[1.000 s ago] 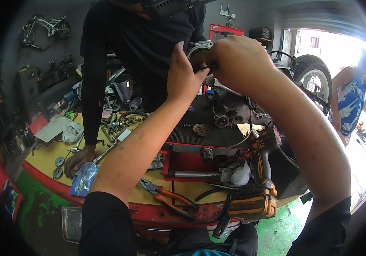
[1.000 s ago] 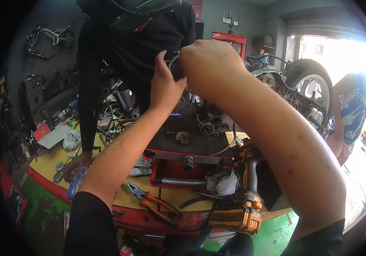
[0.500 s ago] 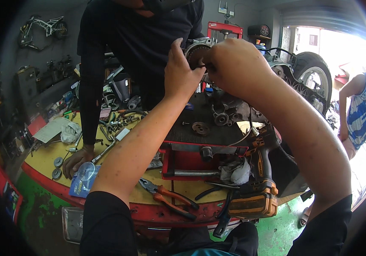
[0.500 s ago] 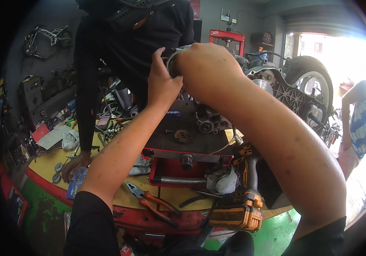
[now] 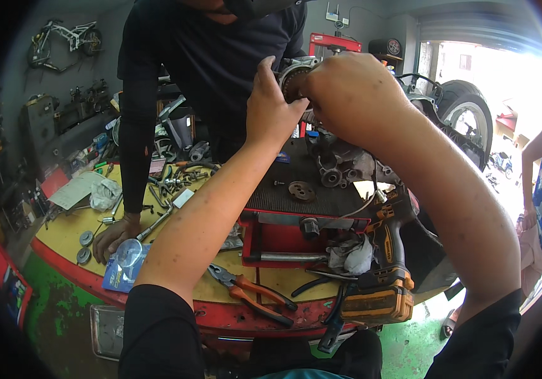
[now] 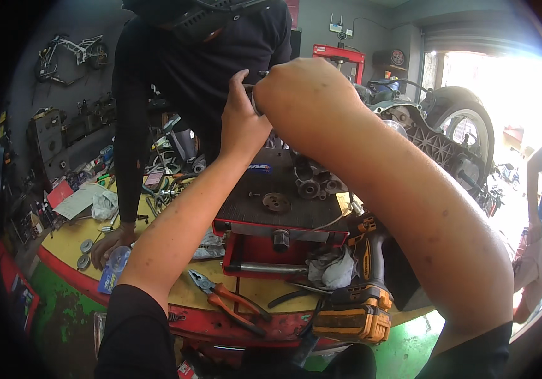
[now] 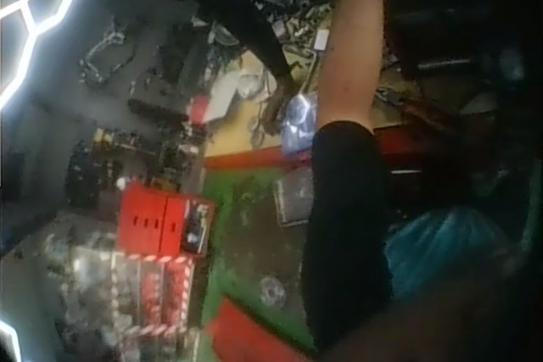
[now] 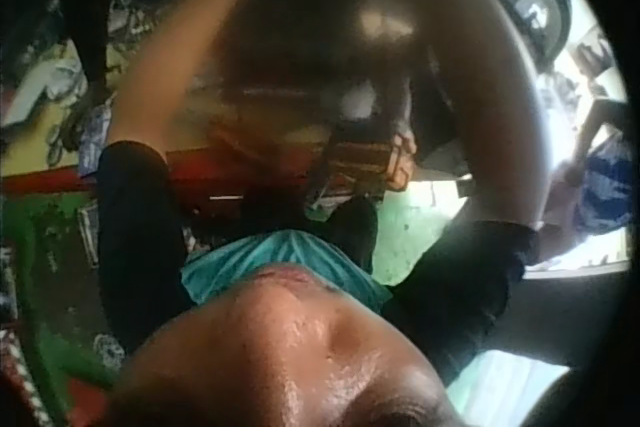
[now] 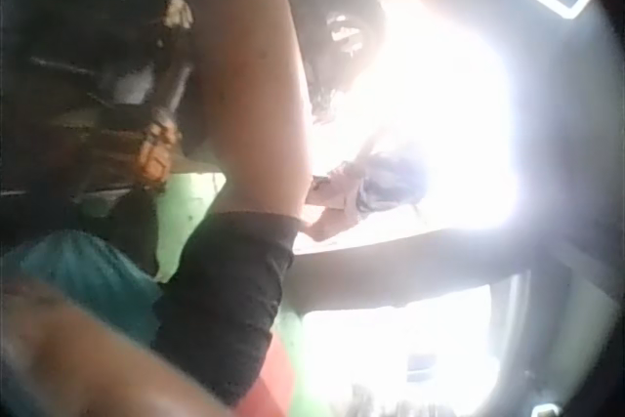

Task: The person assembles a motorcycle engine cylinder head by hand, inserting small components and tightening bolts. They use a cordless impact driver to secure the head to the engine block and a headlamp to illuminate the workspace. The task involves precise hand manipulation of engine parts and tools on a cluttered workbench.

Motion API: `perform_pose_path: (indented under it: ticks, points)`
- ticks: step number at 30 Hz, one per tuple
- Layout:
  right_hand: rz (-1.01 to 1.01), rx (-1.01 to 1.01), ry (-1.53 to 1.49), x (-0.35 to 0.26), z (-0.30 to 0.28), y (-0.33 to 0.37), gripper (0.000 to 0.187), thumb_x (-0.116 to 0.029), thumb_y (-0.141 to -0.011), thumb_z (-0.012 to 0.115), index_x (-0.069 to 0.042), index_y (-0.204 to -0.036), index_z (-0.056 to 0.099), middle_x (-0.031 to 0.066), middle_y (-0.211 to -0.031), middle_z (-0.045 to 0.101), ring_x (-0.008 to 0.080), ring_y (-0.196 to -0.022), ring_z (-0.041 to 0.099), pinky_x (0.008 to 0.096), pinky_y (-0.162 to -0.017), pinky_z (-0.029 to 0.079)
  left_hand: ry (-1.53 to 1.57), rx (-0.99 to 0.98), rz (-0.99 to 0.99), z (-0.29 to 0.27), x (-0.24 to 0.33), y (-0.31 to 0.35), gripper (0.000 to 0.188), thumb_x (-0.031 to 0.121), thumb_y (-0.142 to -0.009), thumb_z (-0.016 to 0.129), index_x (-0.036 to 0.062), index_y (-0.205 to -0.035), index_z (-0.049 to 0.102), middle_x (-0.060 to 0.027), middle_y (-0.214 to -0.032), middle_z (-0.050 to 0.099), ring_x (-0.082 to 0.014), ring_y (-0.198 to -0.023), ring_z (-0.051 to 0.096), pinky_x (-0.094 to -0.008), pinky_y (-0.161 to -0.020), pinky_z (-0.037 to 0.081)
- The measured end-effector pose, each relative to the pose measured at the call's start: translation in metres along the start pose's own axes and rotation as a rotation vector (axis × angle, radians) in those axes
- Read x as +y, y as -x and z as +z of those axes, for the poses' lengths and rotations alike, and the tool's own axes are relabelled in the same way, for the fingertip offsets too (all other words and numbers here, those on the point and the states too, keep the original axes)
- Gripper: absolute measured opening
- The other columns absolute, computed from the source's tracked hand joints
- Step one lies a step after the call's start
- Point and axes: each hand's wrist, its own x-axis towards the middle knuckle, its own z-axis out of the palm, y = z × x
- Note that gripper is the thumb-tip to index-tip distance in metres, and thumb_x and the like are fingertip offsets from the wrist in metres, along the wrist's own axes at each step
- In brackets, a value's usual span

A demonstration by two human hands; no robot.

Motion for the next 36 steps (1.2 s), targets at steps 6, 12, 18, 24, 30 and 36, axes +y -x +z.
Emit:
perform_pose_path:
  ticks: [6,12,18,24,30,36]
  points:
    - [0.002,0.097,-0.089,0.002,0.0,0.002,0.012,-0.009,-0.081,0.075,-0.009,-0.091,0.081,0.0144,-0.091,0.078,0.0321,-0.091,0.078,0.0426,-0.082,0.063,0.015,0.021,0.032,-0.001,-0.003,0.0,0.083,0.019,-0.079,0.086,-0.0008,-0.145,0.04,-0.0319,-0.134,0.062,-0.0506,-0.115,0.067,-0.0531,-0.097,0.059]
    - [0.121,0.113,-0.12,0.001,0.018,0.007,0.019,-0.016,-0.085,0.071,-0.011,-0.101,0.081,0.0155,-0.084,0.075,0.037,-0.082,0.074,0.0498,-0.08,0.061,0.006,0.026,0.046,0.001,-0.003,0.0,0.079,0.021,-0.082,0.084,0.0002,-0.145,0.04,-0.0317,-0.133,0.062,-0.0507,-0.114,0.067,-0.0541,-0.096,0.058]
    - [0.126,0.199,-0.214,0.006,0.011,0.009,0.014,-0.017,-0.087,0.071,-0.009,-0.093,0.08,0.0187,-0.08,0.073,0.0394,-0.08,0.074,0.0491,-0.078,0.061,-0.014,0.037,0.05,0.0,-0.003,-0.004,0.076,0.026,-0.083,0.083,0.0051,-0.144,0.042,-0.03,-0.132,0.063,-0.0505,-0.112,0.068,-0.0545,-0.095,0.059]
    - [0.268,0.148,-0.197,0.002,0.015,0.01,0.018,-0.019,-0.089,0.07,-0.01,-0.098,0.082,0.0199,-0.086,0.076,0.0376,-0.086,0.077,0.0478,-0.081,0.063,-0.062,0.013,0.024,-0.001,0.001,-0.007,0.075,0.029,-0.081,0.084,0.0073,-0.143,0.046,-0.0262,-0.128,0.063,-0.047,-0.112,0.069,-0.0538,-0.094,0.059]
    - [0.317,0.198,-0.108,0.008,0.017,0.013,0.024,-0.026,-0.093,0.07,-0.003,-0.091,0.078,0.0201,-0.086,0.075,0.0382,-0.088,0.076,0.0493,-0.084,0.061,-0.078,-0.016,0.016,-0.003,0.001,-0.009,0.072,0.03,-0.08,0.084,0.0086,-0.14,0.051,-0.0225,-0.126,0.063,-0.0453,-0.112,0.069,-0.0531,-0.094,0.059]
    - [0.312,0.146,-0.054,0.006,0.01,0.013,0.022,-0.023,-0.091,0.071,-0.001,-0.09,0.076,0.0211,-0.088,0.076,0.0371,-0.089,0.077,0.047,-0.082,0.063,-0.059,0.006,0.023,-0.002,0.002,-0.009,0.066,0.028,-0.079,0.083,0.008,-0.136,0.056,-0.0221,-0.124,0.067,-0.0434,-0.111,0.071,-0.0511,-0.095,0.059]
